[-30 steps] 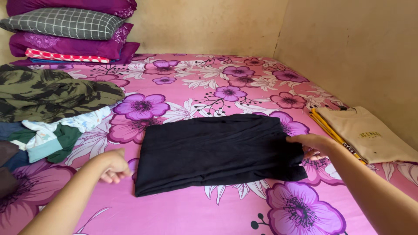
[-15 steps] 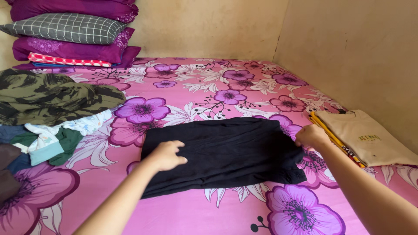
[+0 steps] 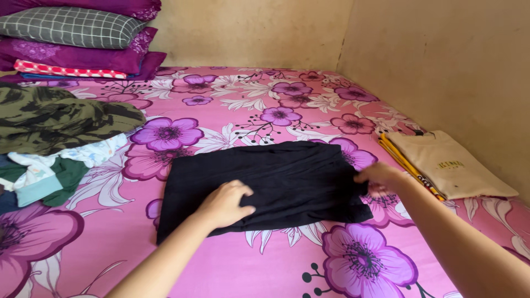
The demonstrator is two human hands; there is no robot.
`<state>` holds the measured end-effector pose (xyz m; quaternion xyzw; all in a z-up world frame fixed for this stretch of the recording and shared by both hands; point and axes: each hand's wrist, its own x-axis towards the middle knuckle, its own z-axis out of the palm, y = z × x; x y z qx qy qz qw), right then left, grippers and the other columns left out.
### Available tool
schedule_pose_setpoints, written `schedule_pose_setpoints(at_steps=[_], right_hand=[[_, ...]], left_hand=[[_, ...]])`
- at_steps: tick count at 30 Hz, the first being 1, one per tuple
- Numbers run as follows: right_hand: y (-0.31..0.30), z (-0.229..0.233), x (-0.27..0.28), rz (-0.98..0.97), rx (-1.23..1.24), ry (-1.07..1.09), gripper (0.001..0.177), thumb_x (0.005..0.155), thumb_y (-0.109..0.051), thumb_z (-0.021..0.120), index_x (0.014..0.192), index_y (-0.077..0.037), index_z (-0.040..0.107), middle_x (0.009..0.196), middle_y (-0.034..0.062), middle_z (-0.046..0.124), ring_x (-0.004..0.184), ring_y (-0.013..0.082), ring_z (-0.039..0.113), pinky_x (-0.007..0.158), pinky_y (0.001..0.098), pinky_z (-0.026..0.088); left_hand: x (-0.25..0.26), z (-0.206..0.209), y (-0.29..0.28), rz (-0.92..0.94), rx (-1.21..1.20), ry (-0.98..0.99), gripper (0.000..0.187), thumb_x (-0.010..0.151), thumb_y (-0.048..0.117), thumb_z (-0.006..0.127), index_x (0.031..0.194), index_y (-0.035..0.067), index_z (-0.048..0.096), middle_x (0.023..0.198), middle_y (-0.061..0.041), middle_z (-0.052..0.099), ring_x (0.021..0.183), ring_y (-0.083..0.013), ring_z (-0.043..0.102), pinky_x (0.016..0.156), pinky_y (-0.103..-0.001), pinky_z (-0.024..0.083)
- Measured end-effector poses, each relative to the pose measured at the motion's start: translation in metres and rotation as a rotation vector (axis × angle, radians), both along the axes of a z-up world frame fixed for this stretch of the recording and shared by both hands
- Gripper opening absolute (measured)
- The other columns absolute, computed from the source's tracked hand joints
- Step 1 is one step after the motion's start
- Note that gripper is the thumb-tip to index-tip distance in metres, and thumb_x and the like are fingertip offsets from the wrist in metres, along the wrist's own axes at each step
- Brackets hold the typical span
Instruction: The person folds a pair of black trousers on a bed, smoothing and aligning the fabric by hand before folding it over repeatedly into a compact rectangle and setting it aside. They then pick up a camouflage-patterned garment from a pile of unfolded clothes and begin spreading it out to fold.
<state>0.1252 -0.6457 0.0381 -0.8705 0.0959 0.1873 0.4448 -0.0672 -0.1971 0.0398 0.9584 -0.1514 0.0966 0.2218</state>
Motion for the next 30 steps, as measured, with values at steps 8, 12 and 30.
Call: schedule_pose_setpoints(at_steps=[8,12,30], right_hand=[[0.028,0.038,0.006,-0.113,0.58,-0.226,0.007,0.093,-0.02,0.072,0.097,-0.017,0.068,0.091,-0.0026,0.065,0.084,0.0134,0.061,0.078,0.0333,0.057],[0.041,0.045,-0.008,-0.078,0.719,-0.267,0.018,0.093,-0.017,0.07,0.11,-0.016,0.065,0.103,0.0,0.069,0.093,0.0167,0.066,0.086,0.0387,0.057],[-0.006,0.008,-0.055,0.39,0.206,-0.564,0.014,0.096,-0.013,0.07,0.097,0.001,0.069,0.091,0.0052,0.067,0.088,0.0139,0.058,0.082,0.0308,0.047]], left_hand=[[0.089,0.005,-0.155,-0.331,-0.405,0.024,0.032,0.077,0.02,0.078,0.109,0.019,0.081,0.153,-0.02,0.041,0.125,-0.0347,0.06,0.103,-0.042,0.05],[0.125,0.003,-0.211,-0.248,-0.228,-0.049,0.041,0.079,0.027,0.081,0.117,0.011,0.074,0.148,-0.027,0.045,0.133,-0.0401,0.049,0.108,-0.047,0.04],[0.139,0.036,-0.193,-0.147,-0.658,0.036,0.051,0.084,0.017,0.073,0.133,0.005,0.064,0.144,-0.021,0.058,0.136,-0.0311,0.055,0.113,-0.036,0.041]])
